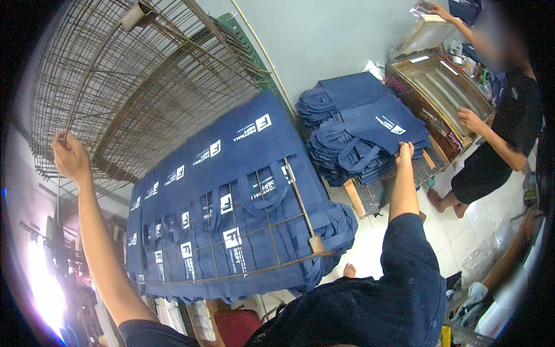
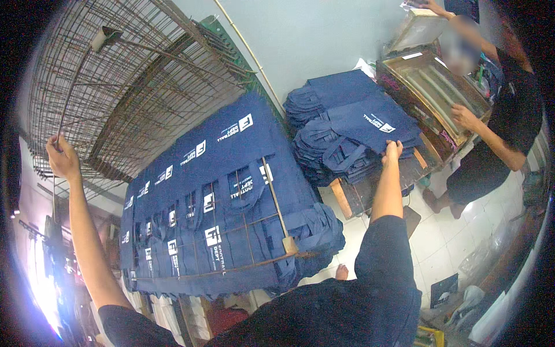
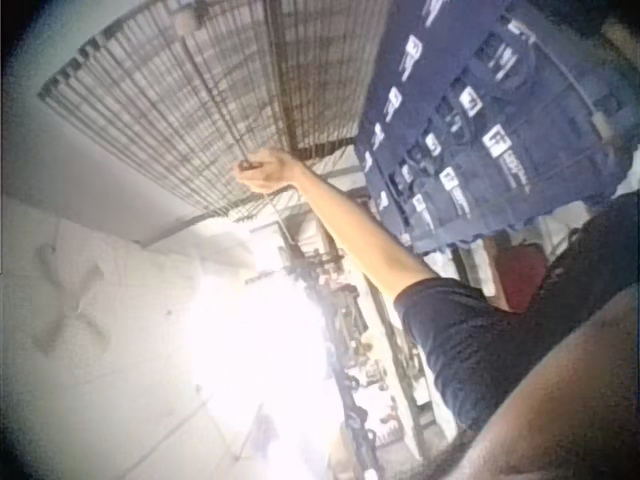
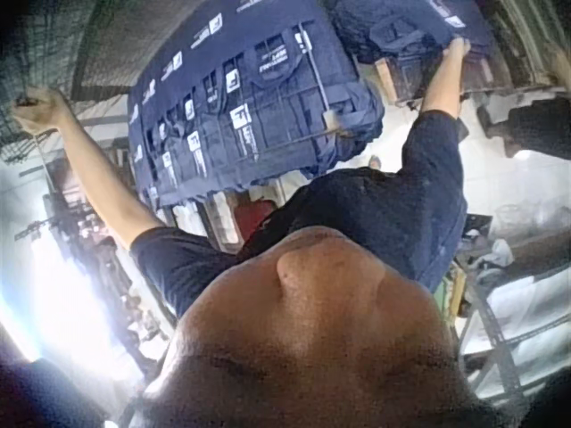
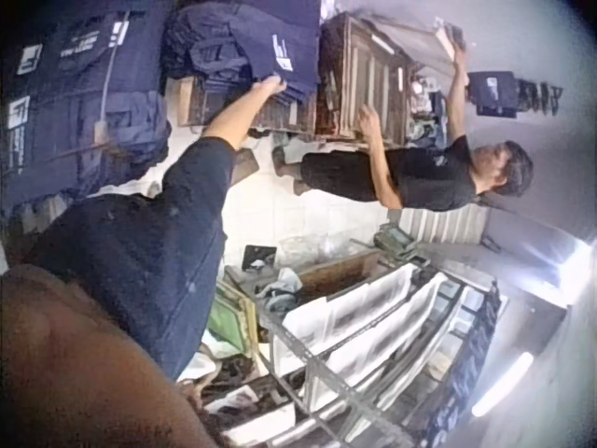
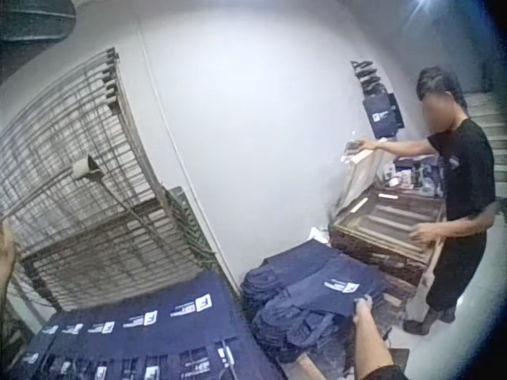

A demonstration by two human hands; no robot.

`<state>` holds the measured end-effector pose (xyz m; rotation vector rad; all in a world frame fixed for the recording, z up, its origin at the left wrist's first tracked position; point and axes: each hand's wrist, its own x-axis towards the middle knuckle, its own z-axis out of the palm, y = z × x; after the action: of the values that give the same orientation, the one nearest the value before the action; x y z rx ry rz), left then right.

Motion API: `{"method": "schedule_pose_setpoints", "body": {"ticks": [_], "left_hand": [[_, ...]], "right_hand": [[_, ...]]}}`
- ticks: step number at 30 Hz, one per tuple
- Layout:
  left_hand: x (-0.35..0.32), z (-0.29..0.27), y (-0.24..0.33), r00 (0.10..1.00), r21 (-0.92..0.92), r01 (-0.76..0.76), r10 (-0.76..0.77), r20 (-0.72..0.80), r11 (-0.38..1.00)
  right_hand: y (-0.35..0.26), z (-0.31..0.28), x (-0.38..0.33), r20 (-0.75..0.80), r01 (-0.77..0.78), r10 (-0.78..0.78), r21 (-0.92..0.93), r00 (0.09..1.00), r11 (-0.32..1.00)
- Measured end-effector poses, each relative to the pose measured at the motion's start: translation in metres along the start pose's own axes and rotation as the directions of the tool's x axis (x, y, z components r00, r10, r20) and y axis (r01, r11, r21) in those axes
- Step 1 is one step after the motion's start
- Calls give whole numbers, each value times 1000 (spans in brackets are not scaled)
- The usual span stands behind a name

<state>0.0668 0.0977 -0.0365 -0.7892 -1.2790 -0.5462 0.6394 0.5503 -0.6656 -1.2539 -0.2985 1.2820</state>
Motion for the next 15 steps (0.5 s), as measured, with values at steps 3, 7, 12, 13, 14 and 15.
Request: {"method": "schedule_pose_setpoints", "body": {"ticks": [3,7,12,13,14,15], "left_hand": [[-6,-12,-4,999,61,4,-7,43,998],[-2,-1,-17,994,111,-105,108,-21,988],[-4,-12,22,993,-115,-102,108,48,988],[-1,-1,2,977,-163,-75,105,184,984],[1,-38,15,956,-108,78,-43,291,991],[6,-42,21,975,-136,-194,206,82,971]], "right_hand": [[-16,6,-38,17,45,-43,-128,999,991],[-53,-5,-64,158,285,-265,-115,951,952],[-123,-29,-99,303,428,-384,-94,872,899],[-145,-37,-115,352,424,-346,-176,870,888],[-154,-18,-155,390,366,-314,-64,866,928],[-171,-40,-118,441,491,-384,-158,811,857]]}}
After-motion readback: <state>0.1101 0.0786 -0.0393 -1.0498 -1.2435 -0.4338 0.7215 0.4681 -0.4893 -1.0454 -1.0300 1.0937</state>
